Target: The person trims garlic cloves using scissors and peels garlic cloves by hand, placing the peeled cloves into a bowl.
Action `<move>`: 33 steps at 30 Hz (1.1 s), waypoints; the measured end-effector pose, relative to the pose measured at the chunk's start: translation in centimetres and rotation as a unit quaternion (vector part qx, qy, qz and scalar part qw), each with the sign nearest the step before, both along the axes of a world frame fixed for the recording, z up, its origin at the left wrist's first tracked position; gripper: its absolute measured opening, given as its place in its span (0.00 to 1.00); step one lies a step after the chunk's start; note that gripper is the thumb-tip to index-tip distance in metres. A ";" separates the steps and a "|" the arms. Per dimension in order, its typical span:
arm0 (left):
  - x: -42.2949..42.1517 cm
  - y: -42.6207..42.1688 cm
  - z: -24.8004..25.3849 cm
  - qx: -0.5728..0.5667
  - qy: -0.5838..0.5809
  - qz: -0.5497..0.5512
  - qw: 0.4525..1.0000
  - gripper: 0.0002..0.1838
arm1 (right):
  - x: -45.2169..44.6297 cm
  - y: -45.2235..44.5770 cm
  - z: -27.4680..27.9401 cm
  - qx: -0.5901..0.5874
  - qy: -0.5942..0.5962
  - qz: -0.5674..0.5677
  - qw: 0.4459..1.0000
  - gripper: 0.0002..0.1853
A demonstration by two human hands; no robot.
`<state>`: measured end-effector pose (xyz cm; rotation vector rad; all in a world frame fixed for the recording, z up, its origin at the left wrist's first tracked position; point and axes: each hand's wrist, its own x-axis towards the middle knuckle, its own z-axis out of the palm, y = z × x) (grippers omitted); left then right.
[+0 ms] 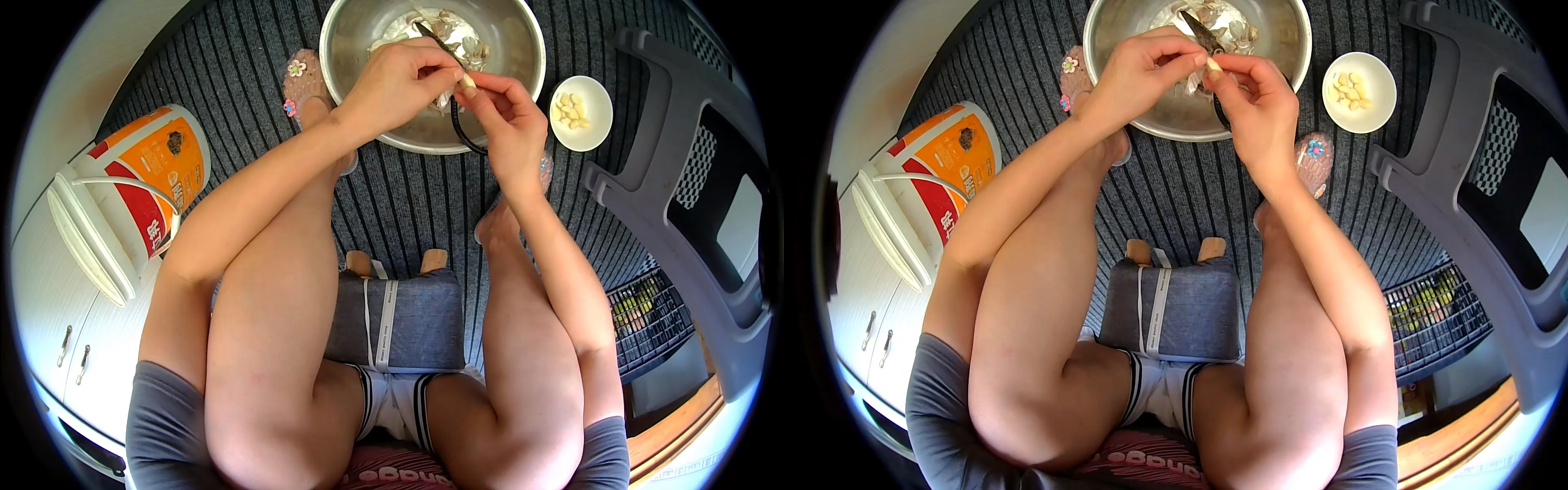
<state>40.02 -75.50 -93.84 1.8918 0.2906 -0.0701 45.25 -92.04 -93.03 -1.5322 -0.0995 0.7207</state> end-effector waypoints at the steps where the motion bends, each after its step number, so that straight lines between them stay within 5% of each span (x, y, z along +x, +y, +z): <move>1: 0.0 0.0 0.0 -0.002 -0.004 -0.001 1.000 0.09 | 0.0 0.0 0.0 -0.002 -0.018 0.005 1.000 0.10; 7: 0.1 0.0 -0.4 0.043 -0.082 -0.007 0.996 0.08 | 0.2 0.3 0.9 0.039 0.104 -0.041 0.993 0.10; 17: 0.2 0.2 -0.2 0.051 -0.116 -0.012 0.992 0.08 | 0.4 0.3 1.6 0.012 0.109 -0.019 0.994 0.10; 33: 0.0 0.1 0.0 -0.017 -0.036 0.002 0.999 0.07 | 0.4 0.2 1.4 0.043 0.140 -0.040 0.988 0.11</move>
